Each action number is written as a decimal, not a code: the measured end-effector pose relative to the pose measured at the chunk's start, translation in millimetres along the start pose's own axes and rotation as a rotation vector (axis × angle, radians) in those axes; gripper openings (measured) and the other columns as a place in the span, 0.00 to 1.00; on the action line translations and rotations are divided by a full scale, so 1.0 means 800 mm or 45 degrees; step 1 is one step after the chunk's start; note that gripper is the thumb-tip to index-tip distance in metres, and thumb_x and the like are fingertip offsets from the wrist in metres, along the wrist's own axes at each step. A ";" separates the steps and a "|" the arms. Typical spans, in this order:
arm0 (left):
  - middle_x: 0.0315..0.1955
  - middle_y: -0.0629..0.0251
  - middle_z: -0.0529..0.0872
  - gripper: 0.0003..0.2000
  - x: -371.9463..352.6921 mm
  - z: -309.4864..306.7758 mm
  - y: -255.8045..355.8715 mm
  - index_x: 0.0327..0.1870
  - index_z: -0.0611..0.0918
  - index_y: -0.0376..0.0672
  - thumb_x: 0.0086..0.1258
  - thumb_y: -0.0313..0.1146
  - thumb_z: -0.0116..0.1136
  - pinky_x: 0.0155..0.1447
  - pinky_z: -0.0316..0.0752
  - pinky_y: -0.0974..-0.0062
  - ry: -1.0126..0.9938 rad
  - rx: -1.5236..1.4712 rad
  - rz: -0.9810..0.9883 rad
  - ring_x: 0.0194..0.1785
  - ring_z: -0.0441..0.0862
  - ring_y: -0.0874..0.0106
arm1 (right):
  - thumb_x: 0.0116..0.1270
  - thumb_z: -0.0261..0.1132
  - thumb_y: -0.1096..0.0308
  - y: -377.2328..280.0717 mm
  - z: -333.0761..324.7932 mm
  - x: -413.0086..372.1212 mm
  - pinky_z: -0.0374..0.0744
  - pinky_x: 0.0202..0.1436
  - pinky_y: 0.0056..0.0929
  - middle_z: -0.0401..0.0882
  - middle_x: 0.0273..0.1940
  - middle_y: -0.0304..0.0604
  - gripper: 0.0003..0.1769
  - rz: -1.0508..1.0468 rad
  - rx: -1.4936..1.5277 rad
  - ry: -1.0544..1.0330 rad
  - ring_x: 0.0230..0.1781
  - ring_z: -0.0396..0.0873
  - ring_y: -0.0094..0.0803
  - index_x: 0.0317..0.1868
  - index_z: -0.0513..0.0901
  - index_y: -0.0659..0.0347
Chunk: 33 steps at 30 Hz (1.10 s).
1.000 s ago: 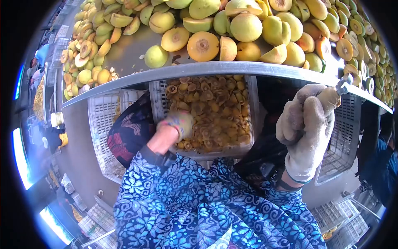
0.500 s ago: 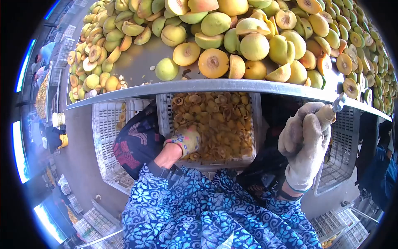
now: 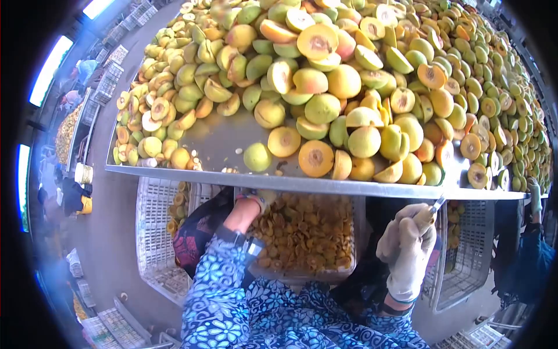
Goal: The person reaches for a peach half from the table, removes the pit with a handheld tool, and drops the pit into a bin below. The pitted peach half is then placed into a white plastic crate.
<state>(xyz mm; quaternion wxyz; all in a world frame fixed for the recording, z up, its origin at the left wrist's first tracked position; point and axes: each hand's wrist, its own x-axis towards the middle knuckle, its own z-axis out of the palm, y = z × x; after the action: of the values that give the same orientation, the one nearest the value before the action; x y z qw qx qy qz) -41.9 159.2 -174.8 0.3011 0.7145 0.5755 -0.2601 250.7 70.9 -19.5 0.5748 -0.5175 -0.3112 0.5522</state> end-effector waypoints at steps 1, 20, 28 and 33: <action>0.64 0.57 0.80 0.20 -0.020 -0.017 0.018 0.62 0.80 0.43 0.76 0.43 0.50 0.68 0.71 0.64 -0.114 0.003 0.061 0.65 0.78 0.60 | 0.72 0.58 0.73 0.000 0.001 -0.001 0.61 0.16 0.19 0.71 0.18 0.35 0.03 0.017 0.000 0.013 0.12 0.66 0.20 0.43 0.74 0.62; 0.40 0.56 0.86 0.15 -0.106 -0.132 0.069 0.43 0.84 0.43 0.55 0.33 0.71 0.50 0.77 0.58 1.383 -0.360 0.134 0.45 0.83 0.54 | 0.70 0.64 0.71 0.006 0.023 -0.004 0.74 0.32 0.20 0.75 0.30 0.30 0.08 -0.104 -0.490 -0.509 0.28 0.71 0.16 0.47 0.79 0.61; 0.44 0.60 0.83 0.20 -0.264 -0.080 0.110 0.57 0.83 0.48 0.61 0.30 0.66 0.51 0.78 0.64 1.104 -0.486 0.723 0.47 0.81 0.60 | 0.71 0.66 0.62 0.016 0.065 -0.035 0.76 0.39 0.25 0.79 0.35 0.41 0.19 -0.511 -0.459 -0.741 0.33 0.75 0.26 0.57 0.75 0.60; 0.43 0.60 0.84 0.13 -0.268 -0.023 0.133 0.44 0.81 0.39 0.74 0.40 0.54 0.51 0.74 0.70 1.508 -1.836 0.619 0.44 0.80 0.67 | 0.75 0.63 0.56 0.010 0.108 -0.071 0.64 0.22 0.14 0.69 0.26 0.27 0.20 0.624 0.218 -0.997 0.21 0.66 0.14 0.59 0.71 0.55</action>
<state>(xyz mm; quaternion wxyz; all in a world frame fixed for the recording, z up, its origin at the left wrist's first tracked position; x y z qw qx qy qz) 19.2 13.8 5.6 0.3742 0.4727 0.4920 0.6281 156.6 37.3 8.7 0.3074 -0.2790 -0.3265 0.8492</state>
